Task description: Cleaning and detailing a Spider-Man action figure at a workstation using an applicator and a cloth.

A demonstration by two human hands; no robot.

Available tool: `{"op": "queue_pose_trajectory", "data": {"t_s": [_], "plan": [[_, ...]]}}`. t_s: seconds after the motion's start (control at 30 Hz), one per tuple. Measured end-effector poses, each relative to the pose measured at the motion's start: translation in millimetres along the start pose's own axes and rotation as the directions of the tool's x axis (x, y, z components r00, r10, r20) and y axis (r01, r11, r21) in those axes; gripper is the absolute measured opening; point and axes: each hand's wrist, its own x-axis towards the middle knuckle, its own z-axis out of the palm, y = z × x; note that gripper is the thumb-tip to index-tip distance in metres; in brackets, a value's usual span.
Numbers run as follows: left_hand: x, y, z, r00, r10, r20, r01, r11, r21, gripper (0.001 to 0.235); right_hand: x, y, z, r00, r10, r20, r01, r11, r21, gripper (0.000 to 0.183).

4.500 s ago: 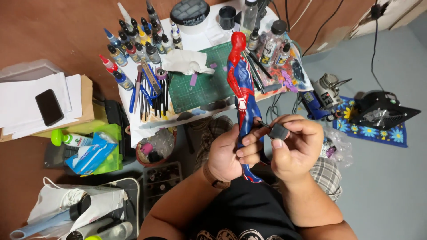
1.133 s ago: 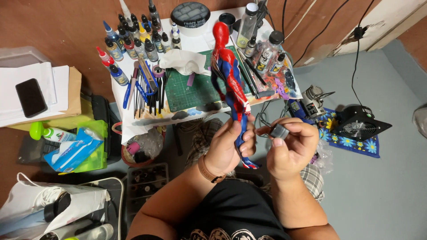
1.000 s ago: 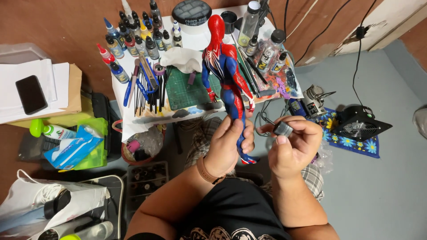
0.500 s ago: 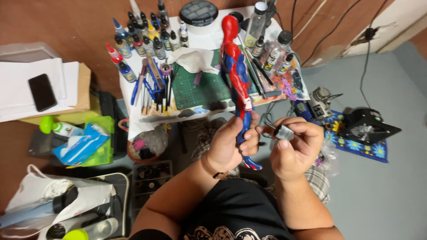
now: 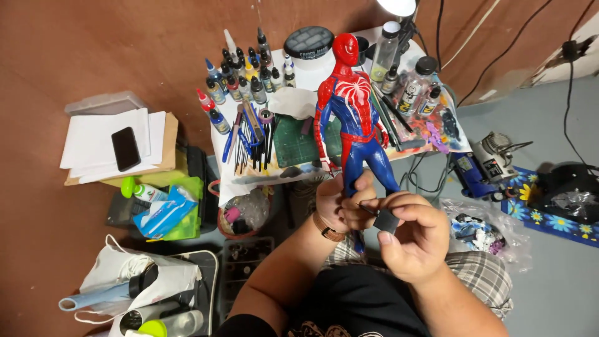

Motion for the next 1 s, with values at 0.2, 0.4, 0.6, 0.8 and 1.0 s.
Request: {"op": "queue_pose_trajectory", "data": {"t_s": [0.2, 0.4, 0.6, 0.8, 1.0], "plan": [[5.2, 0.6, 3.8, 1.000, -0.016, 0.000, 0.016, 1.000, 0.018, 0.031, 1.0, 0.7, 0.5, 1.000, -0.009, -0.002, 0.009, 1.000, 0.016, 0.029], [-1.7, 0.9, 2.5, 0.997, 0.007, 0.081, -0.006, 1.000, -0.017, 0.032, -0.2, -10.9, 7.5, 0.997, -0.041, 0.058, 0.038, 0.998, 0.054, 0.029], [-3.3, 4.4, 6.3, 0.987, -0.061, 0.150, 0.057, 0.998, 0.030, 0.045, -8.8, -14.5, 15.1, 0.989, -0.105, 0.104, 0.100, 0.994, 0.050, 0.032], [-9.7, 7.6, 2.3, 0.992, -0.077, 0.102, 0.066, 0.992, 0.106, 0.043, -8.9, -16.6, 19.2, 0.990, -0.116, 0.081, 0.114, 0.993, 0.026, 0.031], [-6.7, 9.6, 8.0, 0.982, -0.128, 0.138, 0.124, 0.992, 0.036, 0.038, -12.9, -14.9, 19.1, 0.994, -0.096, 0.055, 0.094, 0.994, 0.047, 0.031]]}}
